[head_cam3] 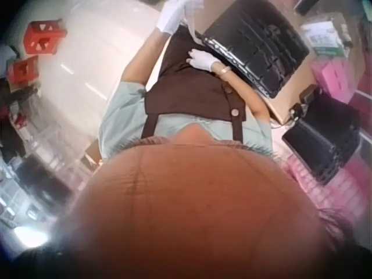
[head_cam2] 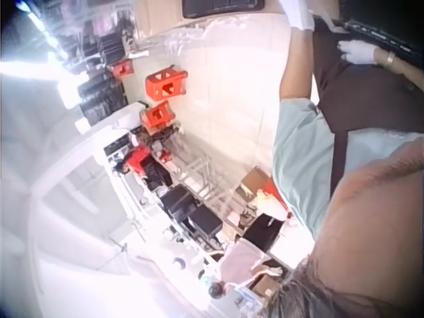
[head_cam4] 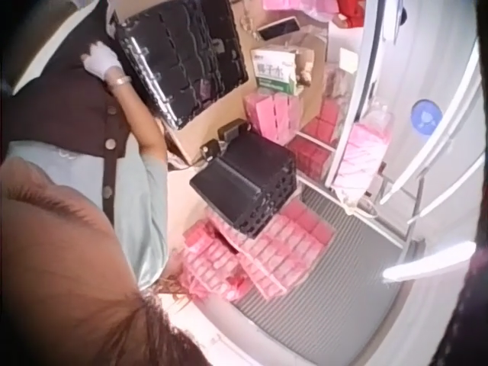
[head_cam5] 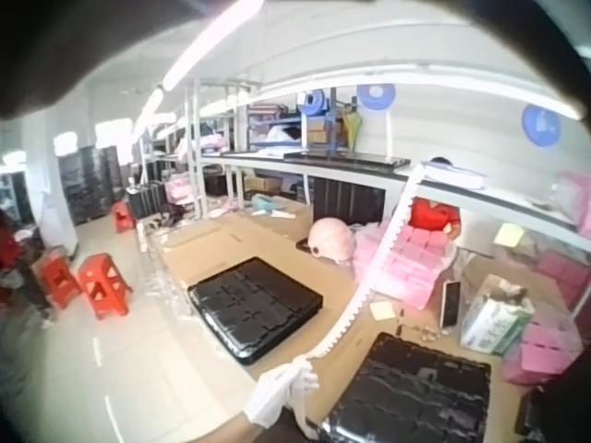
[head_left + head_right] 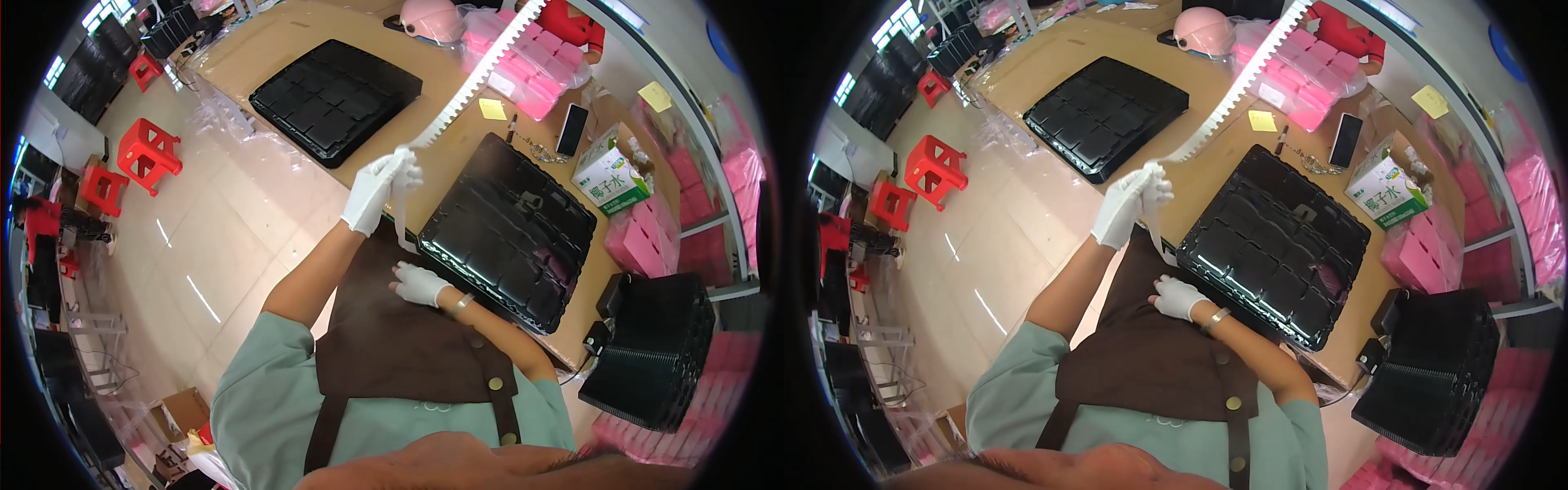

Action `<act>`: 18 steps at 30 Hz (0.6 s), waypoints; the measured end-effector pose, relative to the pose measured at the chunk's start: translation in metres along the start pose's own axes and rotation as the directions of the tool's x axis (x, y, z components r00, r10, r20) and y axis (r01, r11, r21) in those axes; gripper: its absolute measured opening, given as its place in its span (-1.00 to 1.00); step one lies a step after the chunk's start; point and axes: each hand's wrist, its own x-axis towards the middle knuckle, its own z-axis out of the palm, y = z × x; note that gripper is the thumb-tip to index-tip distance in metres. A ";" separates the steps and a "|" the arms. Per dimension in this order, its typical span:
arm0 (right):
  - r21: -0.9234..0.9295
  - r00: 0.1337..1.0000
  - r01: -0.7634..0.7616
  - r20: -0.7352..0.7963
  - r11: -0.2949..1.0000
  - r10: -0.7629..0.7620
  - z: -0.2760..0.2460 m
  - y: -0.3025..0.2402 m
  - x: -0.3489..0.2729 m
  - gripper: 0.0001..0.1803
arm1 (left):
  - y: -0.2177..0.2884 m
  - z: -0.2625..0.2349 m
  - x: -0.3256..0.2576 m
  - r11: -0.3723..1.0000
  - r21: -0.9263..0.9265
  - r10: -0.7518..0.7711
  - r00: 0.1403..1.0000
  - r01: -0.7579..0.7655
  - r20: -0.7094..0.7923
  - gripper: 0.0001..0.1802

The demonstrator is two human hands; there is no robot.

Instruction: The person assembles black plastic trays by hand, inserting pink foam padding and divider strips into each tray.

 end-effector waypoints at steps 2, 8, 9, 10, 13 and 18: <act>0.214 0.992 0.083 -0.110 0.973 -0.060 -0.032 -0.023 -0.035 -0.49 | -0.017 -0.007 0.004 0.992 -0.031 -0.124 0.992 0.124 -0.021 -0.65; 0.699 0.814 0.340 -0.553 0.629 0.176 -0.086 -0.009 -0.082 -0.74 | -0.032 -0.001 0.007 0.971 -0.189 -0.145 0.989 0.144 0.007 -0.62; 0.720 0.737 0.384 -0.616 0.577 0.278 -0.095 -0.009 -0.083 -0.75 | -0.036 0.005 0.007 0.950 -0.278 -0.129 0.990 0.142 0.064 -0.61; 0.709 0.652 0.406 -0.667 0.577 0.360 -0.100 -0.008 -0.079 -0.76 | -0.033 0.016 0.001 0.937 -0.308 -0.140 0.984 0.167 0.108 -0.62; 0.637 0.538 0.410 -0.747 0.652 0.391 -0.105 -0.008 -0.057 -0.74 | -0.040 0.040 -0.008 0.924 -0.356 -0.111 0.988 0.141 0.105 -0.65; 0.720 0.546 0.542 -0.694 0.433 0.469 -0.098 0.003 -0.027 -0.82 | -0.048 0.058 -0.008 0.945 -0.315 -0.074 0.996 0.089 0.058 -0.63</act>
